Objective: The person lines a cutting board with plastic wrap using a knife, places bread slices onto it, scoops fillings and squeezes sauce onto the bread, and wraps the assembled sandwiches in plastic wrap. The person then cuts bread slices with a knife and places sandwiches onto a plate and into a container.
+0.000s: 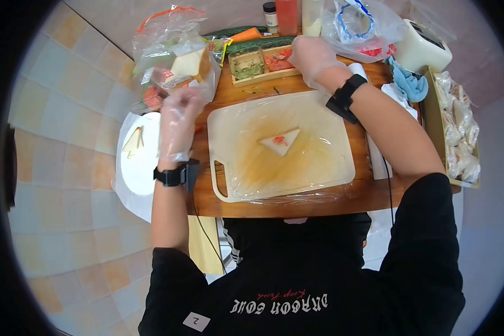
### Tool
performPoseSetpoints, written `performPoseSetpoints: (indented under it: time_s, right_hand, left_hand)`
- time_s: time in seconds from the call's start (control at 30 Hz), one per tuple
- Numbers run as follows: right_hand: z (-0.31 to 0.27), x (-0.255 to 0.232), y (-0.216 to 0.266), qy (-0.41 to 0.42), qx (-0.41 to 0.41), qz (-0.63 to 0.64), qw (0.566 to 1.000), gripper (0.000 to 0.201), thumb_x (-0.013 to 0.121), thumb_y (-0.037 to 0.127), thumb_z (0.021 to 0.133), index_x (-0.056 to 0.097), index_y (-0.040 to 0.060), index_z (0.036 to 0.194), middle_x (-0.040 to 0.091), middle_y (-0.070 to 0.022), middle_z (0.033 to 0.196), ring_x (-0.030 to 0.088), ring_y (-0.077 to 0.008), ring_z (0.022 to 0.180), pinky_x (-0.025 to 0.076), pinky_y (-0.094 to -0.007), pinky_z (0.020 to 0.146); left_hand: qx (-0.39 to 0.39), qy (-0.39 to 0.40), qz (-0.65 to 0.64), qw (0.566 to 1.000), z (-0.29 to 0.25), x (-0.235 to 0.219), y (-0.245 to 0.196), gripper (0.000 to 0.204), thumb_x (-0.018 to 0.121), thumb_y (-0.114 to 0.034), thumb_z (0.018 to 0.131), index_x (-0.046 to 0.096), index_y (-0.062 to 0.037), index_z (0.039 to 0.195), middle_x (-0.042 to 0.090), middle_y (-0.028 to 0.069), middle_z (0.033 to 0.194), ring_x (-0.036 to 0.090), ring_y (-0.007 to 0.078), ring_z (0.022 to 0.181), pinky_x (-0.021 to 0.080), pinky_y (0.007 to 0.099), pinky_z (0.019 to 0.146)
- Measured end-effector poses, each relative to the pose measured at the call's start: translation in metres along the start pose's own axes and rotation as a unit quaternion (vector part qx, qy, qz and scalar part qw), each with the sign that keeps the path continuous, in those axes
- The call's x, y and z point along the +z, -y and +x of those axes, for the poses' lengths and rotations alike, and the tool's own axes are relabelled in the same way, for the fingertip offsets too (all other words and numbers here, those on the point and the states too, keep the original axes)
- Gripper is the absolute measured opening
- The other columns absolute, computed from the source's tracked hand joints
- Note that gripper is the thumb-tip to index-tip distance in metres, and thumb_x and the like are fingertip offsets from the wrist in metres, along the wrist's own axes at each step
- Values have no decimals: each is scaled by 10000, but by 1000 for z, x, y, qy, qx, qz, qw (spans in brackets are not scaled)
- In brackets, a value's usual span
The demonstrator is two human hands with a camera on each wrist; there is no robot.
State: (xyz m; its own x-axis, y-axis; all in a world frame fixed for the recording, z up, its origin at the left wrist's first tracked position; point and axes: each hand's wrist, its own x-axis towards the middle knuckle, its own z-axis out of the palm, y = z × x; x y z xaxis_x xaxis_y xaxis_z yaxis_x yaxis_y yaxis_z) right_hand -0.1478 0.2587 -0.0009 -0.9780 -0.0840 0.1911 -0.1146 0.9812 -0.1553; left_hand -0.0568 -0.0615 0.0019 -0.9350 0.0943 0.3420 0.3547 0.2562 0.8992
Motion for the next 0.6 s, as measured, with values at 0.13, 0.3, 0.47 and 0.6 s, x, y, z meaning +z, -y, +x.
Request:
performPoseSetpoints:
  time_s: [0.13, 0.3, 0.47, 0.6]
  right_hand:
    - [8, 4, -1, -13, 21, 54, 998, 186, 726, 190, 902, 781, 18, 942, 748, -240, 985, 722, -421, 943, 573, -473, 855]
    - [16, -3, 0, 14, 27, 52, 998, 203, 763, 215, 891, 785, 23, 954, 749, -237, 979, 717, -420, 949, 570, -472, 865]
    - [23, -12, 8, 51, 29, 16, 998, 226, 776, 234, 900, 777, 21, 975, 745, -236, 982, 712, -420, 952, 565, -479, 860]
    - [19, -12, -1, -22, -64, -21, 997, 185, 732, 199, 927, 742, 14, 931, 727, -231, 985, 701, -425, 931, 557, -500, 838]
  left_hand:
    - [-122, 84, 7, 989, 23, 17, 37, 119, 656, -82, 930, 710, -6, 1003, 688, 18, 928, 600, 76, 850, 486, 238, 770]
    - [-171, 101, -25, 980, 16, 22, 57, 128, 608, -43, 880, 704, 6, 948, 687, 21, 881, 588, 78, 763, 481, 243, 711]
    - [-202, 85, -73, 973, 12, 21, 43, 171, 552, -28, 841, 703, 14, 909, 690, 34, 857, 591, 97, 766, 477, 248, 715]
    - [-146, 91, -112, 979, 11, 21, 64, 196, 509, -52, 824, 691, 11, 860, 682, 34, 818, 594, 116, 797, 463, 248, 727]
